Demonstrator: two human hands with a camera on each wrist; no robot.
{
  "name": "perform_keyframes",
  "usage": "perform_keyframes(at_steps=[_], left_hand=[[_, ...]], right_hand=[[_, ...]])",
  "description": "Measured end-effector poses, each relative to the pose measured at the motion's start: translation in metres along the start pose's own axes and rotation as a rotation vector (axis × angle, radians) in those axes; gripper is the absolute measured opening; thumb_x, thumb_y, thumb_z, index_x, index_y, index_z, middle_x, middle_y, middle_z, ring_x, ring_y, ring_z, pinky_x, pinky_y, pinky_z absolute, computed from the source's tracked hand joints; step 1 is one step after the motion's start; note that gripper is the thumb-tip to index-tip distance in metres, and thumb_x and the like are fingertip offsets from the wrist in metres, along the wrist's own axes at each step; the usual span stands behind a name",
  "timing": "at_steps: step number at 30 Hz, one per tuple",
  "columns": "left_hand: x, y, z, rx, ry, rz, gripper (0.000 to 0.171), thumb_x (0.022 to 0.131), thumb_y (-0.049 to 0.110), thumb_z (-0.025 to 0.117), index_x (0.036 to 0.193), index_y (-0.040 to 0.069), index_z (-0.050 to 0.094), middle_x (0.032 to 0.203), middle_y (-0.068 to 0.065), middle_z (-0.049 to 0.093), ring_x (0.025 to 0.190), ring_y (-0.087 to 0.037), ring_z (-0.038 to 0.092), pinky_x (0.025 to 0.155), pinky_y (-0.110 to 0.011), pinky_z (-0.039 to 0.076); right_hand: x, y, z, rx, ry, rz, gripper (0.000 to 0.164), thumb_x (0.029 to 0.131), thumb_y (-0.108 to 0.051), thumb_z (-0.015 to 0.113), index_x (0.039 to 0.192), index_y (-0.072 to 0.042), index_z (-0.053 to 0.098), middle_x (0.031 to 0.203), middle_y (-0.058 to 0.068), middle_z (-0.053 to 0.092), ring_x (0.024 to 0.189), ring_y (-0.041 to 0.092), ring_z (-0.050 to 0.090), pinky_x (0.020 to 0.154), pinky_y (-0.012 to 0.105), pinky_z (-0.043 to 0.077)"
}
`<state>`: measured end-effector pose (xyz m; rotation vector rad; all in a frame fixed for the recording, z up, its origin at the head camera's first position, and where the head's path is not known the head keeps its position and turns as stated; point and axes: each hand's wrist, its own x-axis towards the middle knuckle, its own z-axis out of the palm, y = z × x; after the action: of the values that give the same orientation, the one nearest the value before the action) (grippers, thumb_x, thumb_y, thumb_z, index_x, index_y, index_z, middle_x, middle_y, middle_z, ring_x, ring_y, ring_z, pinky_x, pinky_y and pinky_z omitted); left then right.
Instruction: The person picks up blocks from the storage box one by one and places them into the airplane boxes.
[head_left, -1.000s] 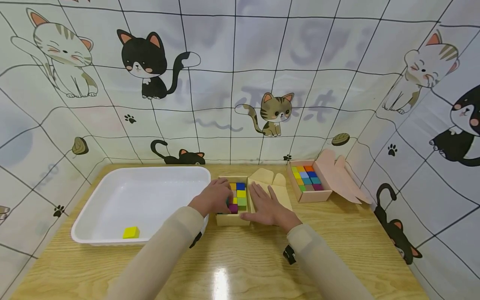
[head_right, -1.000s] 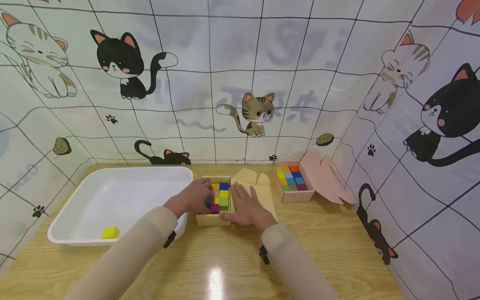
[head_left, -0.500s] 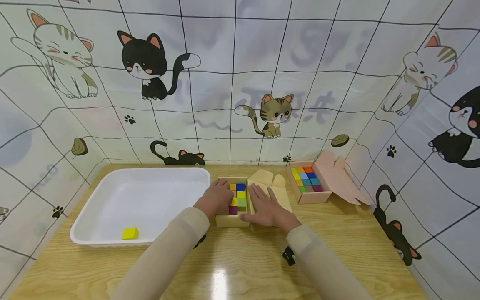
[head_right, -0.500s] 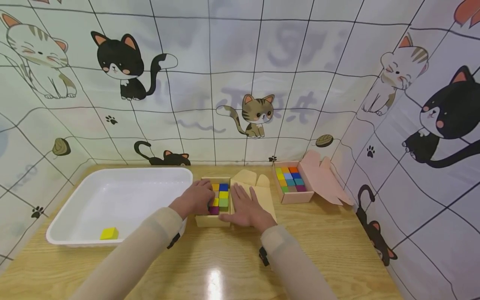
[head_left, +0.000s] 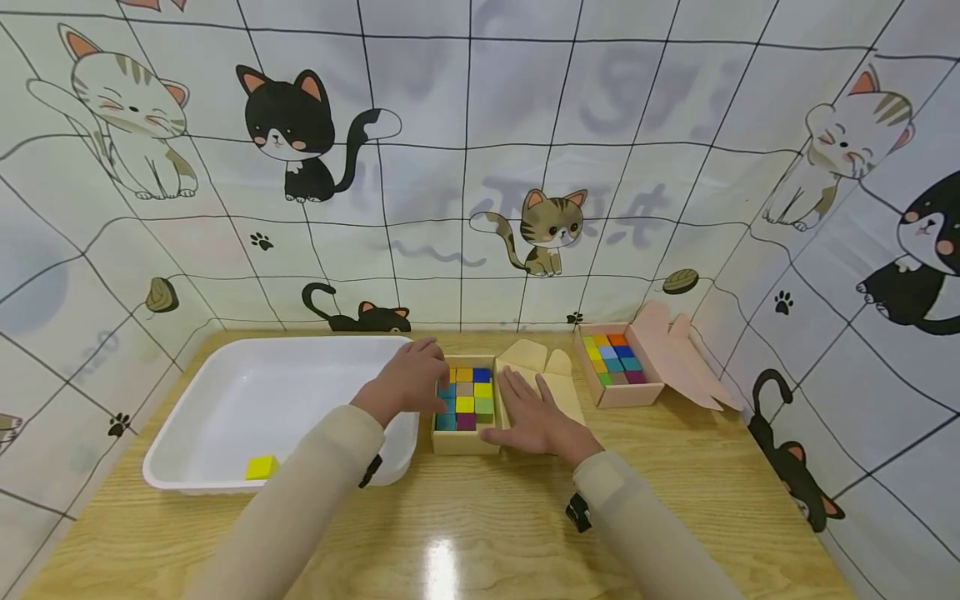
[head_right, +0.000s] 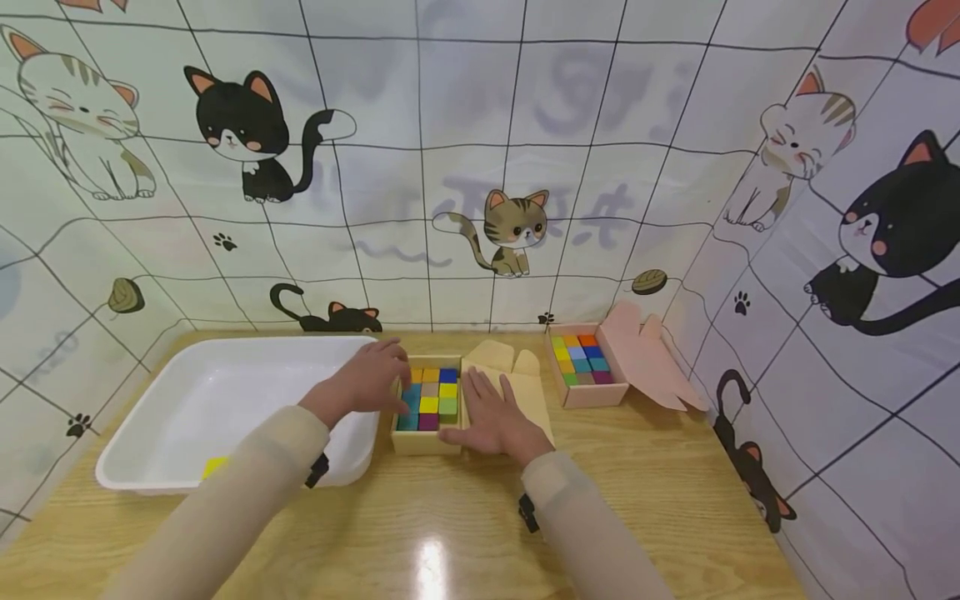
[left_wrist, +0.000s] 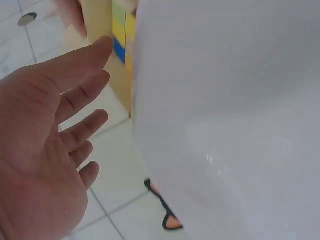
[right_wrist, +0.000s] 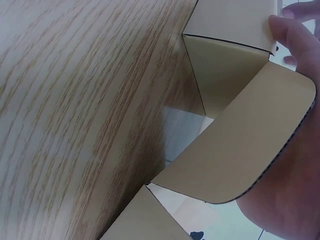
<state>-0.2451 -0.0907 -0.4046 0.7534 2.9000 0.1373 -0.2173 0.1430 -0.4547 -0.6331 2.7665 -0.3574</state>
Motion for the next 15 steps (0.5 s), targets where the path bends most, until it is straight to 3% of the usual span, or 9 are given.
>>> perform_keyframes(at_steps=[8,15], left_hand=[[-0.047,-0.055,-0.025,-0.032,0.078,-0.058,0.021,0.076,0.028,0.082,0.09,0.019,0.07,0.128,-0.011,0.057,0.148,-0.039,0.022,0.119,-0.061,0.022],[-0.094,-0.103,-0.024,-0.035,0.076,-0.125,0.02,0.074,0.024,0.084,0.089,0.019,0.071,0.123,-0.013,0.061,0.142,-0.046,0.027,0.113,-0.068,0.025]], right_hand=[[0.0,0.0,0.0,-0.003,-0.004,-0.011,0.102,0.089,-0.069,0.046,0.157,-0.007,0.002,0.166,0.01,0.0,0.155,0.025,0.001,0.123,0.055,-0.007],[-0.001,0.0,-0.002,0.008,-0.004,-0.015,0.101,0.09,-0.067,0.047,0.156,-0.005,0.003,0.166,0.011,0.001,0.155,0.026,0.002,0.123,0.057,-0.006]])
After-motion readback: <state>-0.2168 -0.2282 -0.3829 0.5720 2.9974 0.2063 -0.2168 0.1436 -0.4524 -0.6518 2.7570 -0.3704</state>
